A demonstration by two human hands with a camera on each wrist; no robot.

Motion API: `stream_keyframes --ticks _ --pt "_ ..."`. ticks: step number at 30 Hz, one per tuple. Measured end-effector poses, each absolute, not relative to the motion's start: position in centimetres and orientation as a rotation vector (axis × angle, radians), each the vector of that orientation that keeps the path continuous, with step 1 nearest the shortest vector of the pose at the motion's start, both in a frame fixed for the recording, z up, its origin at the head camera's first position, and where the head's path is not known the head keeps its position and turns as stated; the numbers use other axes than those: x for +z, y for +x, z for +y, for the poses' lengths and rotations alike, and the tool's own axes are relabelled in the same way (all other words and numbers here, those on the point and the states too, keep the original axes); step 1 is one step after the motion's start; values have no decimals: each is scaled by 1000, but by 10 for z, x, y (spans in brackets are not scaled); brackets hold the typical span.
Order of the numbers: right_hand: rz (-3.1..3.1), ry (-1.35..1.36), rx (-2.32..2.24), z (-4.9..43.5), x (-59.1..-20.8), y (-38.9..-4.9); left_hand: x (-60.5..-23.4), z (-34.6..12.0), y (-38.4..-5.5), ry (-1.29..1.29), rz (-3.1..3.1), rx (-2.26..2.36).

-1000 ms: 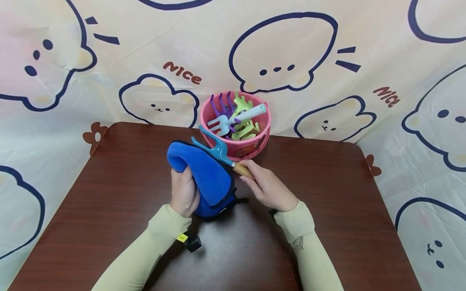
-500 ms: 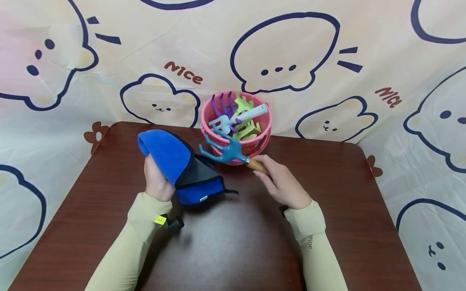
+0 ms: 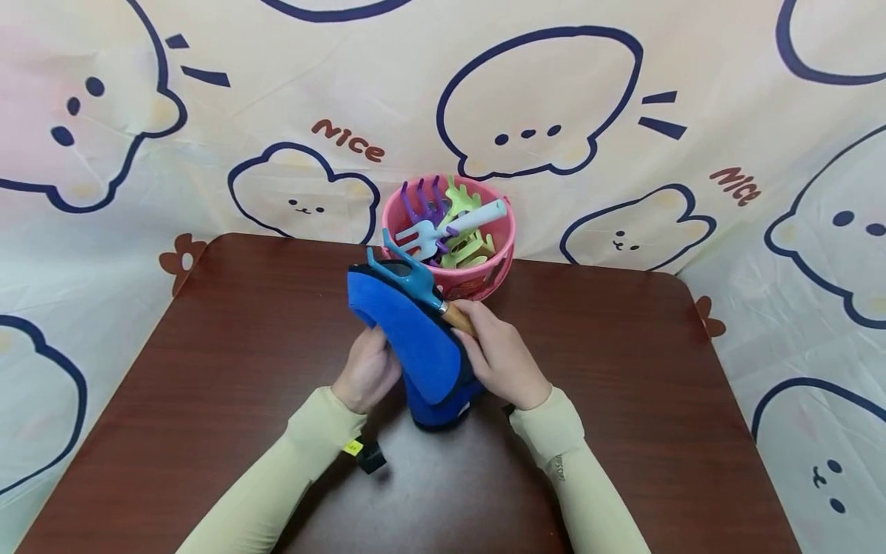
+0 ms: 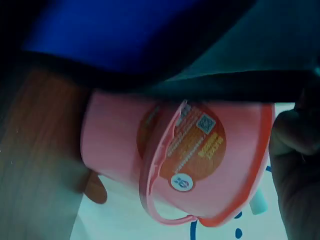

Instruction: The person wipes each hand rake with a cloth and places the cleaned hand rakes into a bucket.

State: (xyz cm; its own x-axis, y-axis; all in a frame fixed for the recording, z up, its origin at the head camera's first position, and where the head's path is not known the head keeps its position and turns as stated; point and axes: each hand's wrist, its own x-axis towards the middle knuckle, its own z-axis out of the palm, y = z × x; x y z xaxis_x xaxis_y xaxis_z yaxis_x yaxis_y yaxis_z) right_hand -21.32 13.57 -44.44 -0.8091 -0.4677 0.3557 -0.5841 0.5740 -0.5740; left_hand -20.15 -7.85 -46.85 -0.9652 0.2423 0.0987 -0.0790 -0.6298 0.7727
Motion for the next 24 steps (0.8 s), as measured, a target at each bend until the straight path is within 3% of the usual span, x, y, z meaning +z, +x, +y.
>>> stream_keyframes --ticks 11,24 --pt "-2654 1010 995 122 -451 -211 -456 -84 -210 26 1459 2843" --pt "-2695 1087 1151 122 -453 -211 -444 -90 -204 -93 1441 3016"
